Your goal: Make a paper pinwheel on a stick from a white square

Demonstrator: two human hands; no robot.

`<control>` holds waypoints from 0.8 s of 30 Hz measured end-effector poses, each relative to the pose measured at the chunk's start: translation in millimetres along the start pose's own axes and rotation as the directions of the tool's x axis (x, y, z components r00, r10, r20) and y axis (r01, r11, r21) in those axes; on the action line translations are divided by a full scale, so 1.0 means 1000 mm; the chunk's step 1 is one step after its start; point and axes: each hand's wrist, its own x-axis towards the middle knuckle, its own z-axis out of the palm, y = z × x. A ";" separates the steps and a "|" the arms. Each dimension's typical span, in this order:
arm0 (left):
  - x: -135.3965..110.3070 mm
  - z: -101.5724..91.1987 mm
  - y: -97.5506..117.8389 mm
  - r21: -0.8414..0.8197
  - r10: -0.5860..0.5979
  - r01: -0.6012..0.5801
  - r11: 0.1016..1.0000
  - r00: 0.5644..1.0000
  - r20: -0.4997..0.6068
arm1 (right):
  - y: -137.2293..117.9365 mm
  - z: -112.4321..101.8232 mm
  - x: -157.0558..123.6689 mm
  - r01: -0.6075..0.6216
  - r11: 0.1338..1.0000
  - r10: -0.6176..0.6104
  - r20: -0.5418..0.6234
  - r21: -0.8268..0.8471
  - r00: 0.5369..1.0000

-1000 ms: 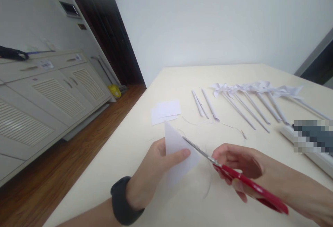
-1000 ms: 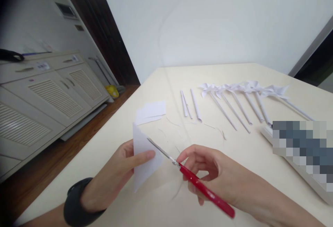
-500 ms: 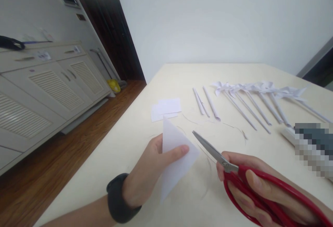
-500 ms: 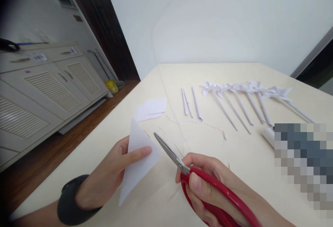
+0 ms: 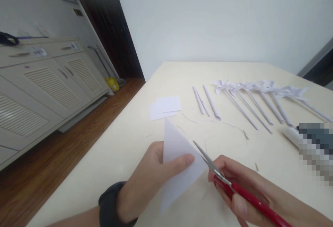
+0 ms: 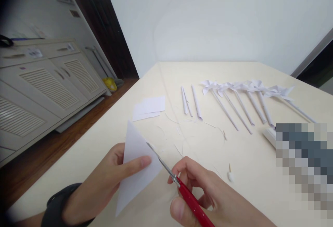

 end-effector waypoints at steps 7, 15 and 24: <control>-0.001 0.003 -0.002 0.051 -0.003 0.003 0.999 1.000 0.014 | -0.008 0.001 -0.003 -0.047 0.998 0.047 0.016 -0.039 0.999; -0.001 0.002 -0.003 0.114 0.003 -0.008 0.994 0.999 0.042 | -0.003 0.003 -0.001 -0.002 1.000 0.002 -0.001 -0.003 1.000; -0.003 0.002 0.000 0.124 -0.001 -0.004 0.992 0.999 0.038 | -0.006 -0.003 -0.002 -0.034 0.999 0.033 0.053 0.021 0.998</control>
